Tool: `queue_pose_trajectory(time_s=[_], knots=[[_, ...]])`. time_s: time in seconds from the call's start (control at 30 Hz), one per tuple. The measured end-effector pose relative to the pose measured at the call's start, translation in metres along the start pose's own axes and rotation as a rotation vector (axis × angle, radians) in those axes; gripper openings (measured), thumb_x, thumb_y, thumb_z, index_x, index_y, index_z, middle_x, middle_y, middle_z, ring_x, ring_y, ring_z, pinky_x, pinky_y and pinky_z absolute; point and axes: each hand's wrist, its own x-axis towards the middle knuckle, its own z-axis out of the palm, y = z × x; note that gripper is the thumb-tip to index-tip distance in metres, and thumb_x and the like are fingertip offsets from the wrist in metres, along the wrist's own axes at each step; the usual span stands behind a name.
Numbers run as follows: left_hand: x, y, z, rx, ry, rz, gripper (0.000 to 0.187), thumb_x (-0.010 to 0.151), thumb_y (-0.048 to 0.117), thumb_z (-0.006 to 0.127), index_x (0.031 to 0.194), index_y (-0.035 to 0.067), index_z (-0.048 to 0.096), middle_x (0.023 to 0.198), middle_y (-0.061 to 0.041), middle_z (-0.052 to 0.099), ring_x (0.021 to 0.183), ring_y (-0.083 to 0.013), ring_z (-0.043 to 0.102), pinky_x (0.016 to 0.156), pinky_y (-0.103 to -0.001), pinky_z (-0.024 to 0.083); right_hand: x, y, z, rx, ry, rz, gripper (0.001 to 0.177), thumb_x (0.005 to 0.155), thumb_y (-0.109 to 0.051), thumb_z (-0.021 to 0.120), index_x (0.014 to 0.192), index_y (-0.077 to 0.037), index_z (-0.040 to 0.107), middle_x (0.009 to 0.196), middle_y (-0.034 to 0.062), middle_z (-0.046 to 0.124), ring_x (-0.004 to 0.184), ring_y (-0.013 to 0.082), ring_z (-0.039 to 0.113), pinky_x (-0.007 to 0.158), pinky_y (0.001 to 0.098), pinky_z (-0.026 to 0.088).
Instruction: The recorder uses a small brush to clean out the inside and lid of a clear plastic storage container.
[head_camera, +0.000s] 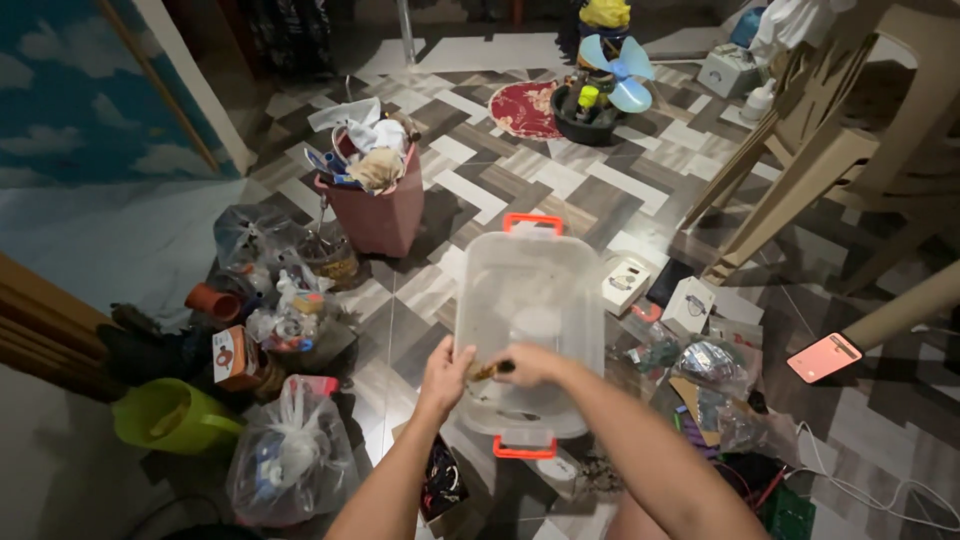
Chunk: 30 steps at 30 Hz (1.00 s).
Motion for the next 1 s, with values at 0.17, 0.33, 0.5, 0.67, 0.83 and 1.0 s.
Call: queue_pose_trajectory(time_s=[0.17,0.33,0.5,0.67,0.83,1.0], knots=[[0.001,0.001,0.006,-0.032,0.115,-0.073,0.026,0.098,0.028,0.068,0.088,0.005,0.058,0.075,0.003,0.048,0.069,-0.0083,0.042,0.062,-0.028,0.039,0.014,-0.035,-0.021,0.241,0.439,0.022,0.021,0.091,-0.023,0.072,0.106,-0.008,0.075,0.097,0.0087,0.077,0.085,0.0202,0.073,0.077,0.0344,0.056],[-0.006,0.017,0.010,0.019,0.096,-0.068,0.030,0.097,0.032,0.067,0.084,0.007,0.057,0.071,0.004,0.047,0.067,-0.0081,0.041,0.060,-0.029,0.039,0.003,-0.032,-0.009,0.176,0.467,-0.056,0.025,0.089,-0.022,0.073,0.107,-0.005,0.075,0.095,0.0125,0.076,0.082,0.0225,0.070,0.073,0.0354,0.054],[-0.009,0.023,0.012,0.090,0.136,-0.100,0.036,0.098,0.037,0.066,0.082,0.006,0.055,0.069,0.003,0.044,0.066,-0.0094,0.039,0.059,-0.030,0.038,0.026,-0.005,-0.028,0.667,0.603,0.236,0.025,0.097,-0.026,0.064,0.097,-0.002,0.072,0.076,0.0129,0.073,0.063,0.0177,0.067,0.059,0.0339,0.053],[-0.003,0.014,0.024,0.096,0.160,-0.145,0.038,0.099,0.039,0.062,0.080,0.007,0.054,0.069,0.003,0.044,0.065,-0.0096,0.039,0.059,-0.030,0.038,0.039,0.018,-0.010,0.884,0.851,0.273,0.035,0.102,-0.035,0.056,0.090,-0.005,0.069,0.071,0.0117,0.070,0.060,0.0178,0.066,0.058,0.0346,0.054],[0.004,0.016,0.018,0.018,0.190,-0.131,0.039,0.101,0.039,0.059,0.080,0.008,0.053,0.070,0.004,0.045,0.066,-0.0086,0.039,0.058,-0.030,0.038,0.024,-0.009,-0.022,0.281,0.582,0.628,0.045,0.102,-0.040,0.056,0.079,-0.006,0.073,0.064,0.0121,0.069,0.058,0.0188,0.067,0.056,0.0343,0.053],[0.005,0.011,0.022,0.065,0.184,-0.130,0.038,0.101,0.038,0.061,0.079,0.009,0.052,0.068,0.004,0.043,0.064,-0.0090,0.038,0.056,-0.030,0.037,0.023,-0.040,-0.013,0.932,0.819,0.211,0.024,0.097,-0.030,0.061,0.087,-0.009,0.067,0.067,0.0103,0.069,0.055,0.0191,0.065,0.051,0.0343,0.052]])
